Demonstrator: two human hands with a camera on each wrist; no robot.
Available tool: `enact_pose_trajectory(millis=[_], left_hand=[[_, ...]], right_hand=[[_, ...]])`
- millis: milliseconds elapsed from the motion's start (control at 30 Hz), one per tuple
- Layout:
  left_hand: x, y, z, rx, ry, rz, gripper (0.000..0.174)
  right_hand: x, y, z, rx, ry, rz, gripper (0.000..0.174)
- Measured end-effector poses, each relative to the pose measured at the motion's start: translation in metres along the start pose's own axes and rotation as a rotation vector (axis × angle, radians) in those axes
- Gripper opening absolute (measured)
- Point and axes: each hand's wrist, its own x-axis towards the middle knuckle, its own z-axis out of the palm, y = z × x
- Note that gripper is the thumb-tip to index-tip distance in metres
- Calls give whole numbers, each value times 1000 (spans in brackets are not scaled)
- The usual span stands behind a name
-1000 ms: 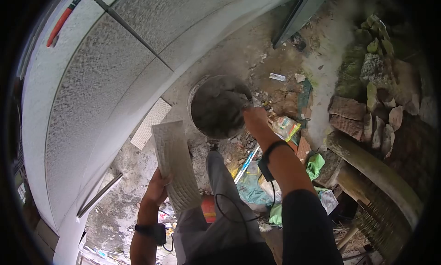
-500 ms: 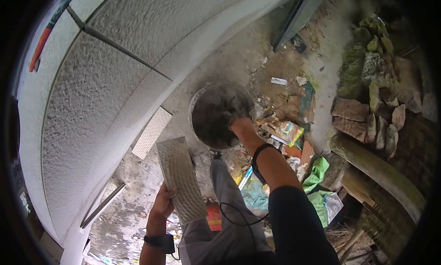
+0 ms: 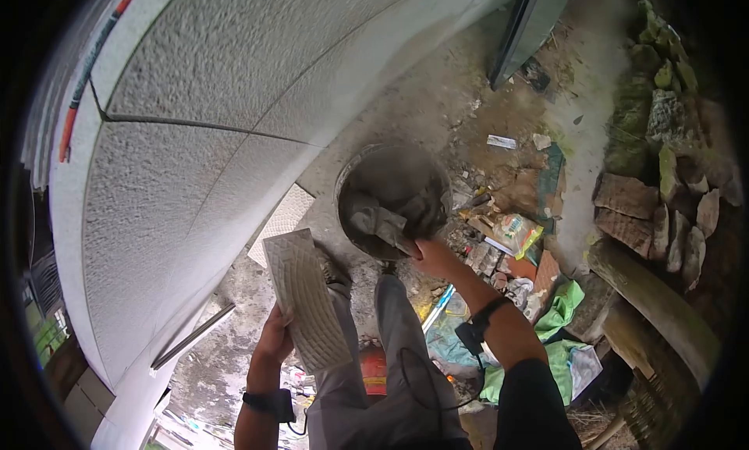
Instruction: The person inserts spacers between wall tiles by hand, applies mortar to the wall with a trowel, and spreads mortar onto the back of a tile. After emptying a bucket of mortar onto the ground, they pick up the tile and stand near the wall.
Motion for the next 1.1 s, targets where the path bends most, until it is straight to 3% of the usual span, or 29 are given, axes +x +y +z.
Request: enact_pose_trajectory(millis=[133, 233, 467, 533, 600, 767, 967, 1100], left_hand=[[-3, 7, 14, 10, -58, 38, 52], [-7, 12, 32, 9, -136, 102, 52], [7, 34, 108, 58, -156, 4, 63], [5, 41, 138, 33, -183, -36, 64], [7, 50, 161, 28, -330, -89, 65], [1, 72, 215, -39, -346, -150, 66], [-10, 84, 240, -145, -371, -186, 64], [-13, 83, 244, -175, -341, -172, 64]], right_hand=[[-66, -8, -14, 217, 39, 21, 34], [-125, -49, -43, 347, 128, 42, 38], [-223, -131, -95, 465, 95, 34, 54], [-232, -139, -88, 387, 180, -32, 56], [-230, -149, -81, 328, 266, -70, 50], [-228, -140, -53, 23, 527, -194, 44], [-224, -102, -8, -83, 612, -238, 37], [-236, -96, -3, 21, 618, -54, 28]])
